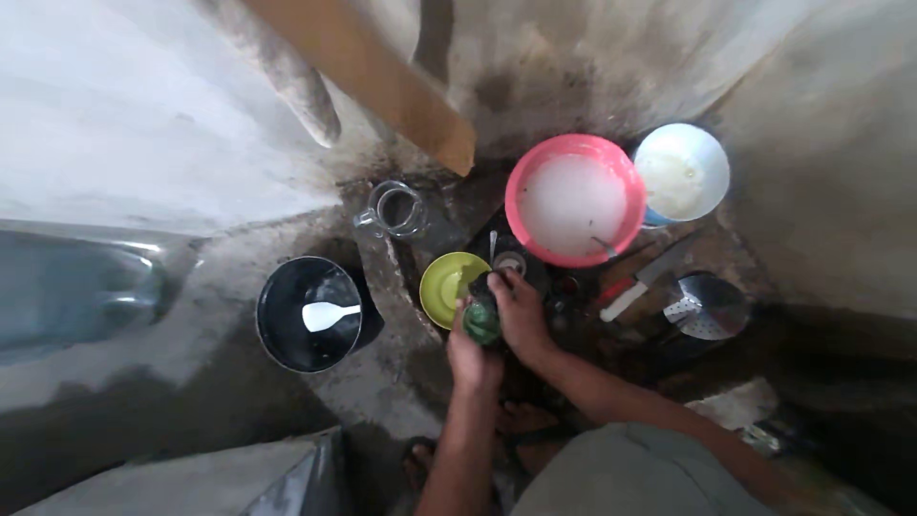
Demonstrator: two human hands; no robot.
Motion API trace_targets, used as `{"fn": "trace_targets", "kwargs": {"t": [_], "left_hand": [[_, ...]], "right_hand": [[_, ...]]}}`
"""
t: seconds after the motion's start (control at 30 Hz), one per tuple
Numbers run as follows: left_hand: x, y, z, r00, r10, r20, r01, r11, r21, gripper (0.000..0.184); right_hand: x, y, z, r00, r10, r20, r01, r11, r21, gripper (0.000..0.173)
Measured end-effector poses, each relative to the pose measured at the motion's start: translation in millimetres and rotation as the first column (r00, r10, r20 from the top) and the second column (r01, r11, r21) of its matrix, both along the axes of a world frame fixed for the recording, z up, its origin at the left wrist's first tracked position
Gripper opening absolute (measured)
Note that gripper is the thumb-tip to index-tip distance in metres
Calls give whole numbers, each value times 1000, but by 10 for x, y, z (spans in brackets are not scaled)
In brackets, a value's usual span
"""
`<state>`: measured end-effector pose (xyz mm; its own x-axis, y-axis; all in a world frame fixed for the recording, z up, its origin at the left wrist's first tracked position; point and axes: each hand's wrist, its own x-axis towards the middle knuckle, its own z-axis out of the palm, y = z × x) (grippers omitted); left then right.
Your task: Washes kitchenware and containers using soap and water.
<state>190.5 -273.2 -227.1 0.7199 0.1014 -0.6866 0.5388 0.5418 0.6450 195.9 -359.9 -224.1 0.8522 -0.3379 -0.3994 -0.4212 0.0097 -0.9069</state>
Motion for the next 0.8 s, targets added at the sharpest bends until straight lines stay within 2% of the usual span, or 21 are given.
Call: {"fn": "trace_targets", "kwargs": {"t": [0.07, 0.13, 0.17, 0.2, 0.23, 0.3, 0.33, 0.4, 0.43, 0.47, 0.53, 0.6, 0.67, 0.7, 0.73, 0.8], "left_hand": [[69, 0, 28, 998, 64, 7, -64, 963, 262, 62], [73, -44, 74, 994, 75, 82, -103, 899, 426, 75], [23, -83, 99, 991, 42, 126, -95, 884, 458, 72], [-75, -122, 115, 985, -33, 167, -51, 880, 473, 61], [-186, -162, 117, 972, -116, 204, 6, 882, 472, 46], [-345, -252, 108, 958, -187, 217, 99, 927, 362, 49], [-364, -289, 115, 970, -155, 187, 96, 952, 291, 48], [-290, -296, 158, 995, 16, 97, -33, 984, 177, 41], [-198, -271, 176, 995, 96, 28, -99, 986, 137, 39], [-111, -212, 168, 994, 109, -5, -108, 988, 114, 40], [-20, -38, 93, 998, 34, 51, -42, 985, 164, 42], [-9, 53, 76, 995, -22, 101, 6, 988, 157, 40], [-20, -100, 247, 1000, 17, 17, -16, 1000, -19, 49], [-42, -192, 344, 1000, 17, -24, -19, 997, -70, 47], [-73, -262, 421, 998, 12, -54, -16, 997, -81, 43], [-76, -363, 507, 991, 36, -131, -30, 998, 46, 40]], "right_hand": [[-167, 135, 18, 1000, -8, -23, 9, 998, 55, 42], [-248, 196, -25, 1000, 5, 13, -5, 1000, 28, 46], [-233, 176, -34, 999, 9, 37, -9, 1000, -9, 47], [-184, 126, -24, 998, 4, 55, -2, 999, -35, 45], [-115, 71, -12, 997, -26, 75, 29, 998, -48, 41], [-19, 9, 2, 982, -148, 114, 151, 988, -19, 36], [-24, 21, 23, 971, -210, 115, 208, 978, 28, 36], [-99, 93, 77, 962, -265, 65, 255, 959, 125, 38], [-143, 118, 103, 963, -267, 28, 257, 949, 183, 41], [-184, 139, 136, 968, -250, -12, 245, 938, 247, 43], [-253, 188, 211, 988, -142, -53, 152, 942, 298, 43], [-217, 156, 265, 998, -36, -47, 46, 972, 229, 36], [-128, 28, 234, 1000, -3, 15, 2, 996, 92, 33], [-112, -27, 176, 996, -29, 83, 28, 1000, 10, 33], [-132, -58, 102, 983, -44, 177, 54, 997, -50, 33], [-252, -51, 29, 960, -27, 277, 55, 994, -92, 47]]}}
